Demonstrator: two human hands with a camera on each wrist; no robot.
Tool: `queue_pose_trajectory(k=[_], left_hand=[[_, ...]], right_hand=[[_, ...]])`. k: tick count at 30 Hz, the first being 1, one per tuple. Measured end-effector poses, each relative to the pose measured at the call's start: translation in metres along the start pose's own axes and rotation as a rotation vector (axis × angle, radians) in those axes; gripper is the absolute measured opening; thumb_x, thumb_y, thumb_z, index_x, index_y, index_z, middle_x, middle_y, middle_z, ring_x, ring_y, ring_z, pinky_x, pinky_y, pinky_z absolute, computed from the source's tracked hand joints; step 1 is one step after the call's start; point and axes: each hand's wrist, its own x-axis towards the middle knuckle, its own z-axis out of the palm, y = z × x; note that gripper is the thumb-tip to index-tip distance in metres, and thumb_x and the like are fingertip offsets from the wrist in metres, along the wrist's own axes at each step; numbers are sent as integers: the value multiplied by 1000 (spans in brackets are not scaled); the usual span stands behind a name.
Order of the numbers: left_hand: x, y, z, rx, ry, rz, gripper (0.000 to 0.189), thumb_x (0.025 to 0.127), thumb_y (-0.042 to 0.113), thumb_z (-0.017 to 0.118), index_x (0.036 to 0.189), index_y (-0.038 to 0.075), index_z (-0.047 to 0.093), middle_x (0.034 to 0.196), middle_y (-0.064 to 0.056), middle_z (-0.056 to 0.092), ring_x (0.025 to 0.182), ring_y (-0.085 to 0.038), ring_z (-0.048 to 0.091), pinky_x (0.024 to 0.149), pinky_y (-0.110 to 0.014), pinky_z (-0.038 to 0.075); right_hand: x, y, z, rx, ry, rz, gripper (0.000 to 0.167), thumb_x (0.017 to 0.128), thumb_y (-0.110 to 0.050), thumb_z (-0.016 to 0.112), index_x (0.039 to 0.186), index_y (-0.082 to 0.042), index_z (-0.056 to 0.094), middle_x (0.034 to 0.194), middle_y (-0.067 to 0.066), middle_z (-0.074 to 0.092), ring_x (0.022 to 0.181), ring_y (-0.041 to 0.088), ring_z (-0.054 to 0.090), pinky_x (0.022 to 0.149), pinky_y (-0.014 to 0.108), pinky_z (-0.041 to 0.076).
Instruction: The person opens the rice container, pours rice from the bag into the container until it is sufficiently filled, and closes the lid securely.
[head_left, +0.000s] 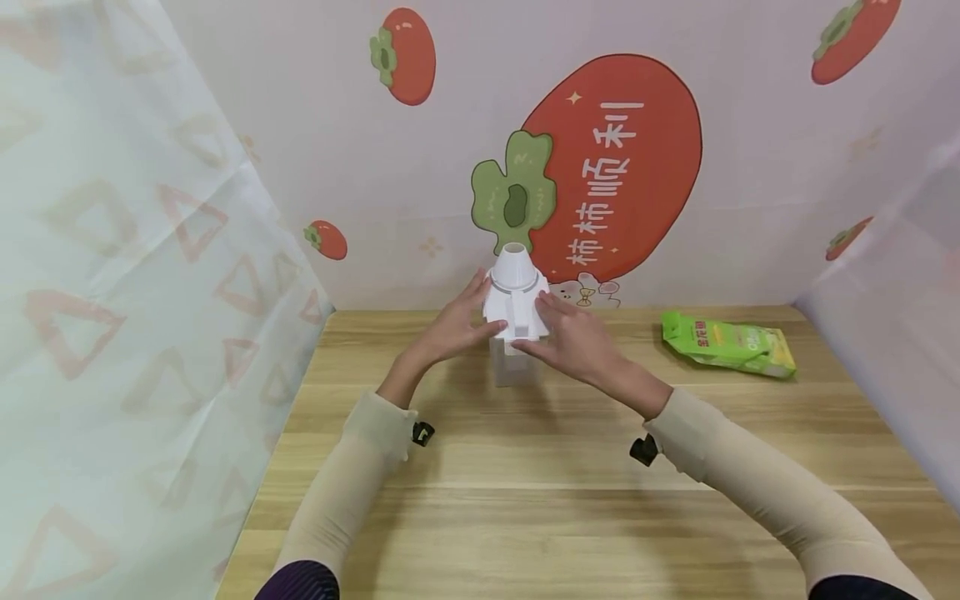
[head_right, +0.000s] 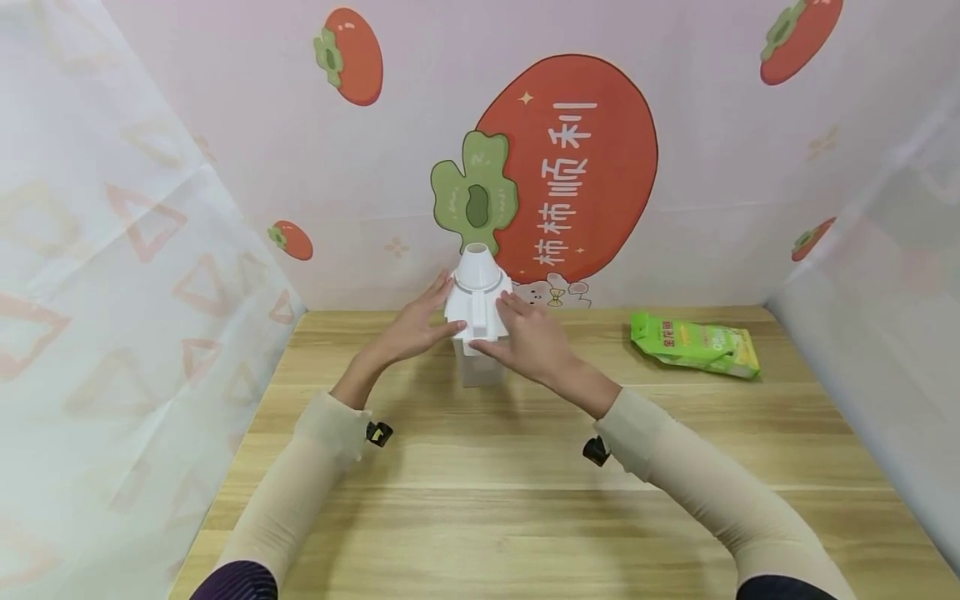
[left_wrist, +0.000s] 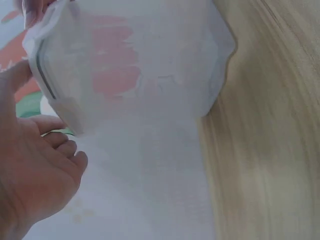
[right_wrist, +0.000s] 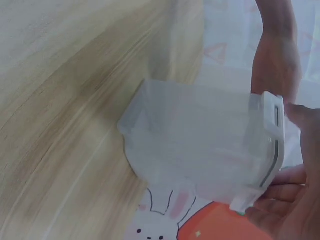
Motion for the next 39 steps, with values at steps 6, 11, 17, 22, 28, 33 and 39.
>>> queue_pose_trajectory(k=[6, 11, 17, 22, 28, 33, 39], left_hand=[[-3, 13, -1, 28, -10, -1, 97, 101, 52, 64, 170, 8, 12, 177, -19, 3, 164, -28, 6, 131, -51, 17], [-3, 17, 0, 47, -5, -22, 100, 101, 52, 65, 170, 5, 10, 177, -20, 2, 165, -30, 4, 132, -50, 15], [-3, 17, 5, 53, -11, -44, 101, 102, 52, 65, 169, 3, 7, 177, -21, 0, 164, -32, 4, 133, -46, 13], [-4, 16, 8, 65, -19, -43, 100, 103, 51, 63, 168, 1, 5, 178, -20, 0, 164, -35, 5, 133, -45, 13], [-5, 15, 8, 69, -18, -30, 100, 103, 53, 61, 168, 0, 5, 177, -20, 0, 164, -37, 5, 132, -46, 13], [-4, 13, 7, 82, -25, -20, 100, 103, 55, 58, 168, 1, 6, 177, -20, 0, 164, -35, 5, 132, -46, 13], [-5, 11, 6, 75, -32, -17, 99, 103, 54, 58, 168, 0, 8, 177, -19, 1, 164, -36, 6, 132, -48, 14]], right_hand=[[1, 16, -12, 177, -55, 87, 84, 93, -49, 80, 151, 5, 53, 150, 23, 59, 134, 40, 61, 109, 57, 52], [7, 40, -22, 325, -116, 175, 79, 96, -45, 77, 157, -3, 50, 156, 18, 55, 138, 41, 57, 111, 61, 49], [10, 77, -23, 590, -215, 207, 79, 96, -32, 80, 162, -9, 43, 165, 18, 43, 149, 39, 44, 118, 57, 43], [11, 95, -16, 689, -251, 178, 86, 93, -20, 83, 163, -3, 38, 169, 21, 36, 154, 43, 36, 121, 59, 38], [16, 100, -9, 724, -266, 132, 88, 91, -9, 84, 163, 3, 35, 166, 24, 36, 153, 46, 35, 122, 58, 38], [20, 102, -1, 773, -265, 97, 91, 88, -4, 86, 163, 2, 34, 158, 27, 39, 151, 47, 38, 118, 54, 42], [23, 99, 8, 838, -275, 102, 90, 89, -4, 85, 164, -1, 35, 168, 20, 38, 155, 41, 37, 117, 61, 39]])
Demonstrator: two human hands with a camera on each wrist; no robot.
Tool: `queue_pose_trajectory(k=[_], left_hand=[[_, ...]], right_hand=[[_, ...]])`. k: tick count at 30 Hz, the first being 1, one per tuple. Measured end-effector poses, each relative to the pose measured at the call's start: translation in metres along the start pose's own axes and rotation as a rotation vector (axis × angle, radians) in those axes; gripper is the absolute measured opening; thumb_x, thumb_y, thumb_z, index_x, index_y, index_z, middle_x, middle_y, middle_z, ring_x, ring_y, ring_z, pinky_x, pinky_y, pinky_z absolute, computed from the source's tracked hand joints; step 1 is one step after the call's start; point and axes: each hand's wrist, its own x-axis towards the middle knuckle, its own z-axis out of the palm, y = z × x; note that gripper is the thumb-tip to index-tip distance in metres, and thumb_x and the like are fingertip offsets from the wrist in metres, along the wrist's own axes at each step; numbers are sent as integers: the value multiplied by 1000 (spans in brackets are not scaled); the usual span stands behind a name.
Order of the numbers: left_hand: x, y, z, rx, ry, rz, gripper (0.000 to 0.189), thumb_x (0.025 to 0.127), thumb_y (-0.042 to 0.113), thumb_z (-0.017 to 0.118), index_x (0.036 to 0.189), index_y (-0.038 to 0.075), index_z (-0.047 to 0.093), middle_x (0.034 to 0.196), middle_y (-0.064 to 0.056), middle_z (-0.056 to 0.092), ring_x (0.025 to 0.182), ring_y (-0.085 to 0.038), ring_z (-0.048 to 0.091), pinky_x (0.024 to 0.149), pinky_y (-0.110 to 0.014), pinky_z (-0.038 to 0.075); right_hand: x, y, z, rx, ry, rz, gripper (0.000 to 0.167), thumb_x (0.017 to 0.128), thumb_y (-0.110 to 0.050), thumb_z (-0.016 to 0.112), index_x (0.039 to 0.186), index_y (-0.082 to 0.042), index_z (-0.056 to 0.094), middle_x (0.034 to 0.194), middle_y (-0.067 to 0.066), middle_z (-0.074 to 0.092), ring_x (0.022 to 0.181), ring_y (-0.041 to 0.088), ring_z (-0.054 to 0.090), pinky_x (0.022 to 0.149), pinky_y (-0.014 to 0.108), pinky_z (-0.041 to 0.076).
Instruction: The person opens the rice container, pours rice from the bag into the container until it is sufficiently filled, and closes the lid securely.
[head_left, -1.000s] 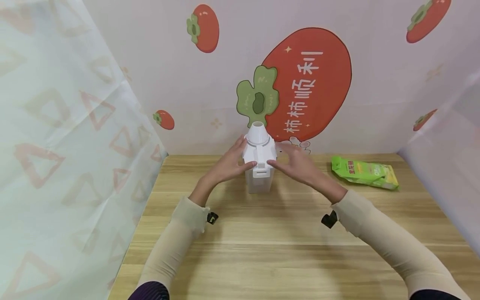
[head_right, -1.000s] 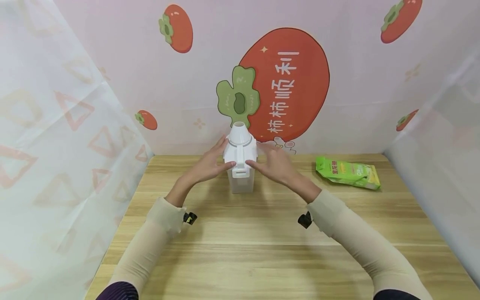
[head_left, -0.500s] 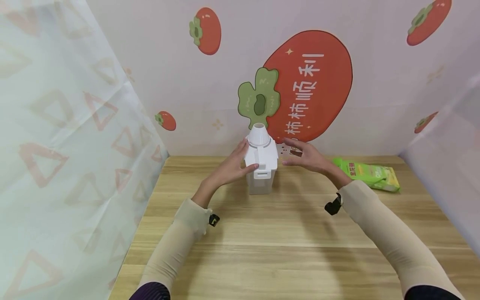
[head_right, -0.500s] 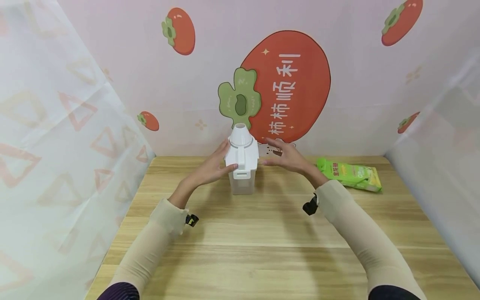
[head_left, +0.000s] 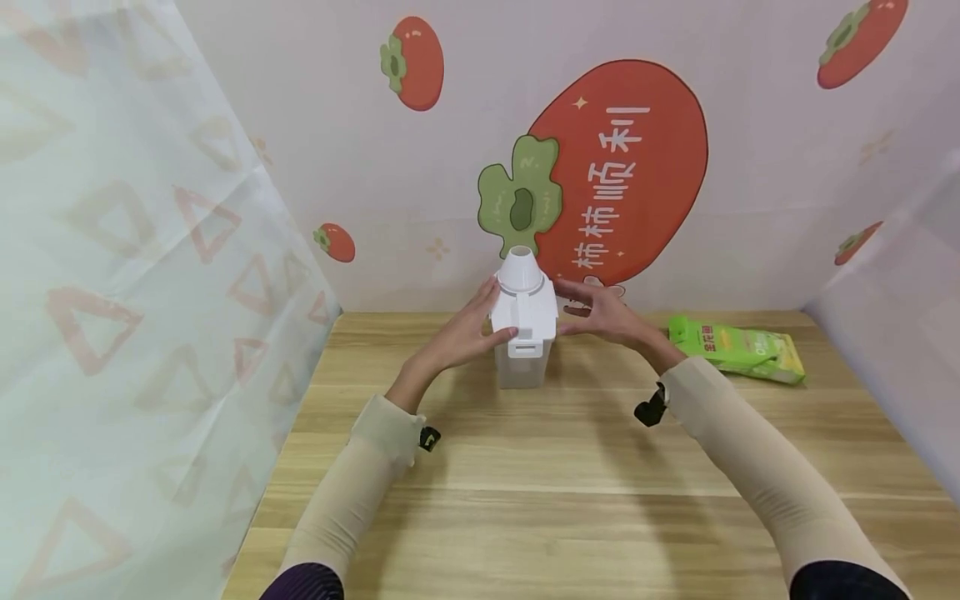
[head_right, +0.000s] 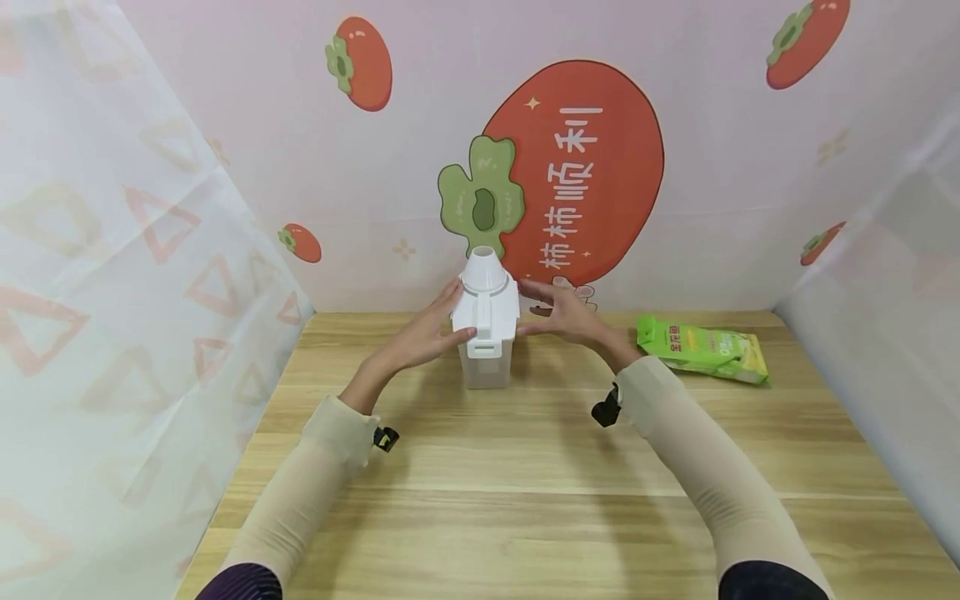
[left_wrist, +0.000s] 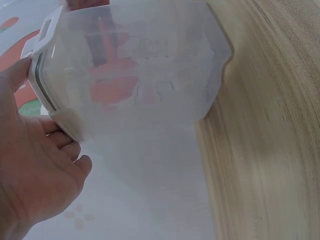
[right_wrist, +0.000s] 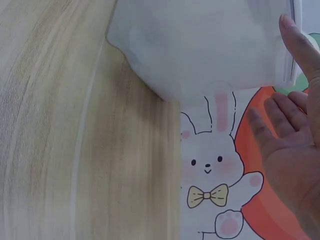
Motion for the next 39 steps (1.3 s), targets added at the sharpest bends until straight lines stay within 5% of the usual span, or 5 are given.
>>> queue_pose_trajectory(k=[4, 14, 25, 39], left_hand=[[0, -2, 2, -12, -1, 1, 99, 103, 54, 58, 168, 1, 7, 178, -18, -1, 164, -36, 5, 132, -48, 13], [-1, -1, 5, -38, -15, -17, 99, 102, 56, 57, 169, 6, 4, 178, -15, -4, 165, -26, 0, 132, -47, 12], [0, 2, 3, -42, -27, -16, 99, 103, 55, 58, 169, 6, 4, 178, -15, -4, 165, -27, 0, 132, -46, 12], [2, 0, 2, -6, -17, -21, 100, 102, 57, 57, 169, 3, 5, 178, -18, -1, 165, -32, 3, 132, -45, 13]], right_hand=[[2, 3, 4, 15, 2, 23, 89, 90, -6, 85, 164, -3, 36, 169, 17, 38, 155, 37, 37, 117, 62, 40], [5, 8, 5, 53, 26, 74, 88, 89, -5, 85, 163, -4, 39, 167, 17, 41, 147, 42, 48, 107, 39, 53], [7, 15, 3, 16, 100, 57, 84, 85, -11, 90, 157, -3, 49, 159, 17, 52, 142, 37, 55, 112, 43, 50], [12, 11, -1, -37, 89, -14, 78, 83, -1, 89, 152, 3, 53, 152, 23, 57, 137, 41, 59, 111, 50, 47]])
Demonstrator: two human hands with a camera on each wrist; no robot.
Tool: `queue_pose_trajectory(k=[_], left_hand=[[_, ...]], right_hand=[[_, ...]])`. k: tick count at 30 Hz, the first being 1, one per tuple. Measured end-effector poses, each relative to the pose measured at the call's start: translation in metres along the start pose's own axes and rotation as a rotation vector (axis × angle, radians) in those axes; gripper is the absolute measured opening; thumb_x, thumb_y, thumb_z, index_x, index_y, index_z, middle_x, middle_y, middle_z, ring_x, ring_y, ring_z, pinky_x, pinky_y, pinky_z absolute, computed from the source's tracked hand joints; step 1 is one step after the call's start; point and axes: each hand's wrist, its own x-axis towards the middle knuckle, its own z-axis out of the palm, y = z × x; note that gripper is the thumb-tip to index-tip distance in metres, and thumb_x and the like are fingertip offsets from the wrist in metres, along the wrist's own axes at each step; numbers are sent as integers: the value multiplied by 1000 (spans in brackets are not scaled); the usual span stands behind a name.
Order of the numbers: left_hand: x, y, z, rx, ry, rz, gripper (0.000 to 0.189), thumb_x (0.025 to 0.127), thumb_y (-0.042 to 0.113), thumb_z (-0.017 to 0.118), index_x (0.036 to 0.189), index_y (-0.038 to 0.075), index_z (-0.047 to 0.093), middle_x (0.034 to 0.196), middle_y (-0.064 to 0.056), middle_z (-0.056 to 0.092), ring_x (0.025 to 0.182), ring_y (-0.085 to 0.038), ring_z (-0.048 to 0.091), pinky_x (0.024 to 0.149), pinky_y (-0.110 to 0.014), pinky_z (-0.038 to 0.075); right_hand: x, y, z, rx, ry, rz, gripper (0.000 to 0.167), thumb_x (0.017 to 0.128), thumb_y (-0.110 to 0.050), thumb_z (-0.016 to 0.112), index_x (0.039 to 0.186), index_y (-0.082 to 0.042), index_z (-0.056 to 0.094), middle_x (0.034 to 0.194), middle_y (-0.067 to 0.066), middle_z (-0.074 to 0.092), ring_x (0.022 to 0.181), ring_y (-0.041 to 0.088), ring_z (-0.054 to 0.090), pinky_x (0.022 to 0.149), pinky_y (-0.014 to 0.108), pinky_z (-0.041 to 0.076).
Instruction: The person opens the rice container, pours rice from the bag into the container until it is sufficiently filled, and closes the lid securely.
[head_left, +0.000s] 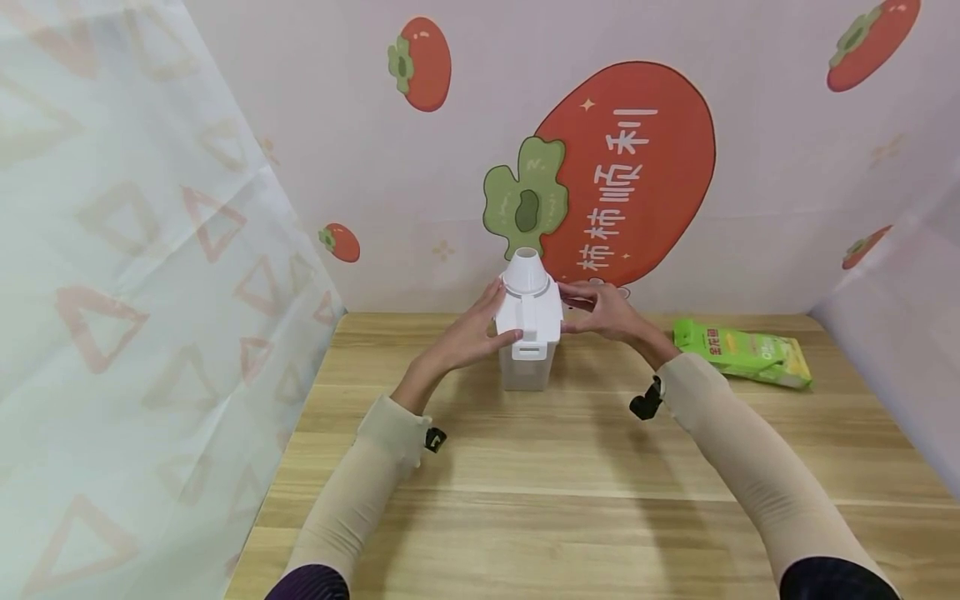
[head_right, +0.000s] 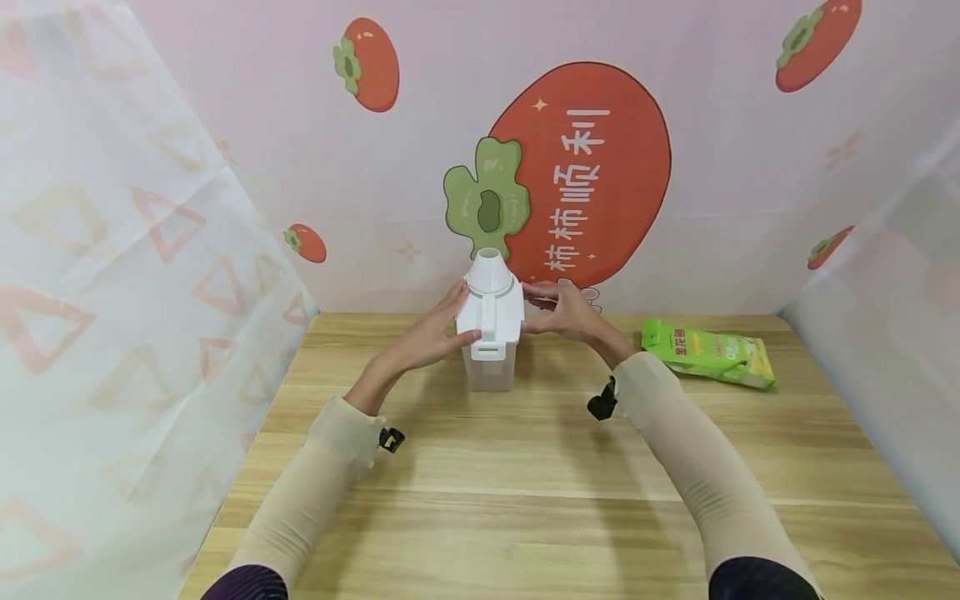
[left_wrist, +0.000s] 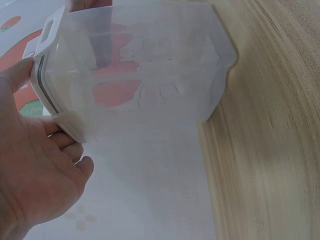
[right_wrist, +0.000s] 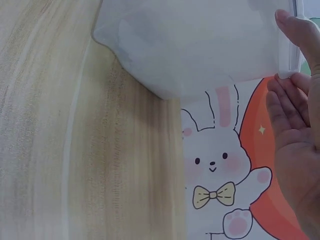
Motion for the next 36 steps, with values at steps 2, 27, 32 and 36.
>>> queue_pose_trajectory(k=[2, 27, 32, 36], left_hand=[[-1, 1, 0, -7, -2, -11, 100, 102, 56, 58, 169, 4, 5, 178, -17, -1, 165, -29, 2, 132, -45, 13], [-2, 8, -3, 3, -10, -42, 100, 101, 53, 61, 168, 3, 6, 178, -17, -1, 164, -26, 2, 132, -43, 13], [-1, 8, -3, 7, -10, -43, 102, 100, 55, 62, 168, 3, 7, 178, -17, -1, 164, -26, 2, 132, -44, 14], [0, 8, -2, 9, -9, -43, 101, 101, 55, 61, 169, 4, 7, 178, -17, -1, 164, -26, 3, 132, -43, 14]], right_hand=[[0, -1, 0, -23, -7, -10, 77, 83, -2, 90, 151, 4, 54, 151, 24, 58, 137, 41, 59, 111, 53, 47], [17, -55, -26, -593, -213, -104, 76, 76, -18, 93, 141, 7, 62, 123, 23, 65, 106, 39, 68, 91, 51, 62], [21, -69, -28, -704, -273, -62, 75, 76, -22, 92, 141, 5, 64, 108, 18, 66, 94, 31, 59, 79, 41, 55], [22, -72, -28, -740, -292, -35, 74, 77, -25, 92, 140, 4, 66, 107, 16, 65, 93, 28, 57, 78, 39, 51]])
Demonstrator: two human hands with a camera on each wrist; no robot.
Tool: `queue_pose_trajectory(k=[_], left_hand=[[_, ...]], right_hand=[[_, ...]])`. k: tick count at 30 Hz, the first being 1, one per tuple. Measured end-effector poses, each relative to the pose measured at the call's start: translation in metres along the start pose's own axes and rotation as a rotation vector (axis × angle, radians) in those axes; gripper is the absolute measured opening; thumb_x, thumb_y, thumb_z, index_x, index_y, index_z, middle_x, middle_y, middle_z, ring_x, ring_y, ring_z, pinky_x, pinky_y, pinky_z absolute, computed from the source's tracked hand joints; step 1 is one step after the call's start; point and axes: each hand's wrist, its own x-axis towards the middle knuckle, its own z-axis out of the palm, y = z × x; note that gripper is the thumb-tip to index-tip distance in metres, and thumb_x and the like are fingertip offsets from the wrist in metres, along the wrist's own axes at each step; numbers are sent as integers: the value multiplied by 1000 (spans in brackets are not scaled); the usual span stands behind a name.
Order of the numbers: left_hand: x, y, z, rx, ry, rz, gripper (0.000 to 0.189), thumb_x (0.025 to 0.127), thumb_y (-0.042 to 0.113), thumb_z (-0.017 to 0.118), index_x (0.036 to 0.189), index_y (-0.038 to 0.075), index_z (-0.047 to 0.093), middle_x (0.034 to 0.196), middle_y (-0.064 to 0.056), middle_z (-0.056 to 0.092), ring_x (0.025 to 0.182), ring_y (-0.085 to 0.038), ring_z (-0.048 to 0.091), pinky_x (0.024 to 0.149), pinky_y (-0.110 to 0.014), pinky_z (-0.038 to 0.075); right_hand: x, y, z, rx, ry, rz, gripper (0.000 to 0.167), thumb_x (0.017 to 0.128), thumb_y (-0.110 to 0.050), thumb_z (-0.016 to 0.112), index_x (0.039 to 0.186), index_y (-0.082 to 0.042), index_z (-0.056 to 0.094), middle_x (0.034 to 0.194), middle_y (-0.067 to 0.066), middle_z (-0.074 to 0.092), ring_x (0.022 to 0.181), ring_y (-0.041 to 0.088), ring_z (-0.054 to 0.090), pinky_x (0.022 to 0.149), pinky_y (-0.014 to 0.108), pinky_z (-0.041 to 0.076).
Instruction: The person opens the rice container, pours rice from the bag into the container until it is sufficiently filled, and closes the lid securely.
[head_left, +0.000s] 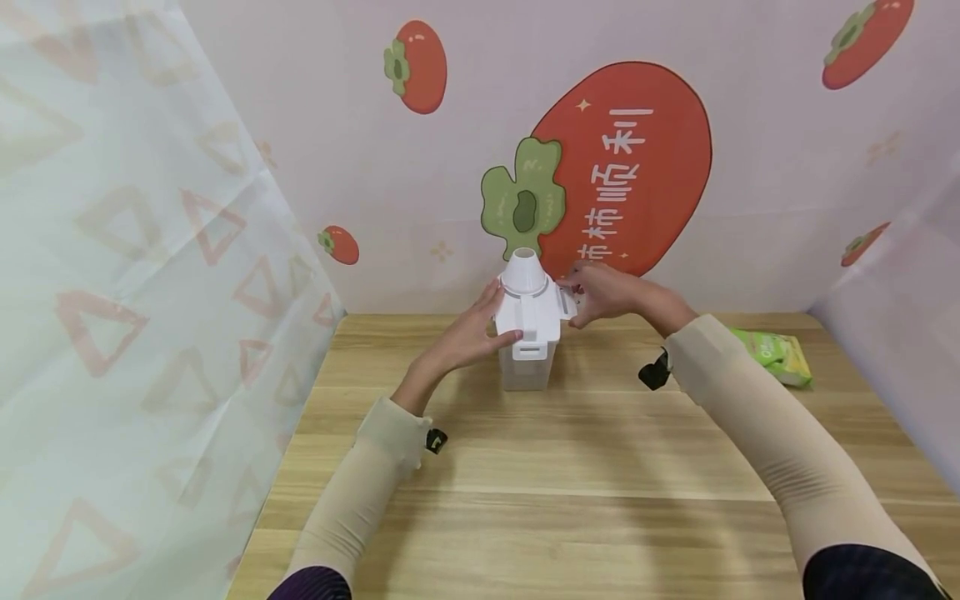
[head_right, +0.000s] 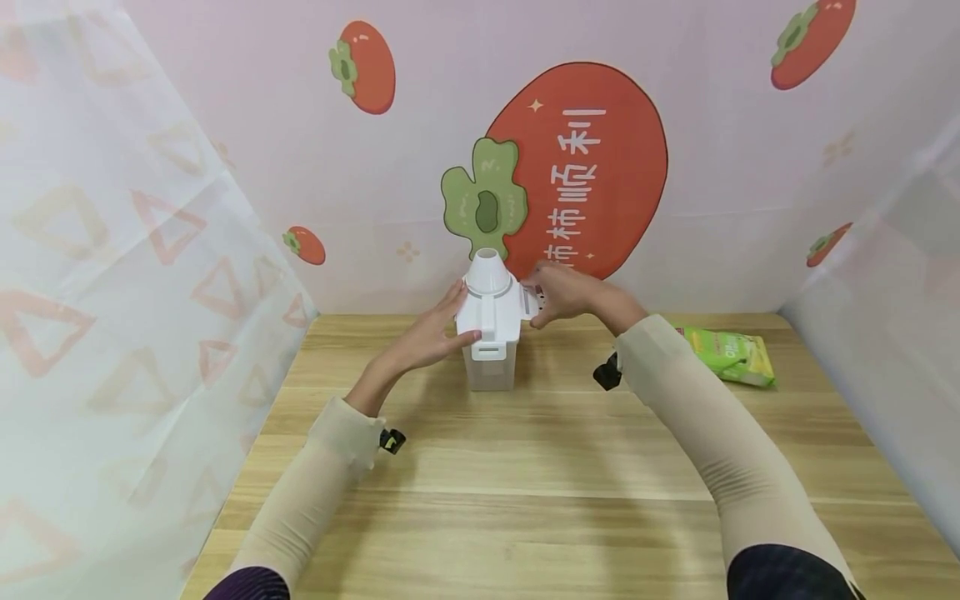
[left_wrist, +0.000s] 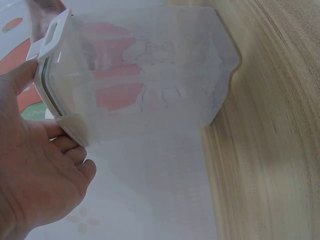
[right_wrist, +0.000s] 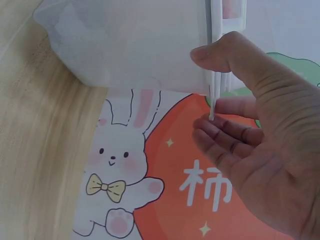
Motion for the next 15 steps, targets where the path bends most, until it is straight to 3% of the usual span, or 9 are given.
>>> queue_pose_trajectory(k=[5, 8, 12, 15], left_hand=[[0, -1, 1, -6, 5, 2, 100, 101, 55, 61, 169, 5, 7, 178, -16, 0, 164, -26, 4, 132, -44, 15], [-1, -1, 1, -23, 10, 3, 100, 101, 55, 62, 169, 6, 7, 178, -17, 0, 164, -26, 4, 132, -45, 16], [-2, -1, 2, -35, 17, 10, 101, 101, 55, 62, 170, 6, 7, 178, -18, 0, 164, -26, 3, 132, -46, 15], [-2, -3, 2, -25, 24, 14, 100, 101, 55, 60, 169, 5, 7, 178, -19, 0, 165, -27, 4, 132, -46, 15]], right_hand=[[-3, 1, 2, 48, 11, 12, 76, 77, -23, 93, 142, 5, 63, 115, 20, 64, 100, 33, 62, 84, 44, 57], [-6, 4, 6, 147, 12, 11, 77, 80, -18, 92, 145, 7, 59, 128, 25, 61, 110, 41, 68, 93, 51, 61], [-7, 13, 13, 304, 14, -17, 78, 83, -11, 91, 148, 10, 54, 146, 28, 55, 121, 45, 67, 101, 59, 57], [-8, 17, 14, 360, 18, -22, 77, 85, -11, 90, 150, 8, 53, 151, 27, 54, 124, 46, 65, 104, 62, 54]])
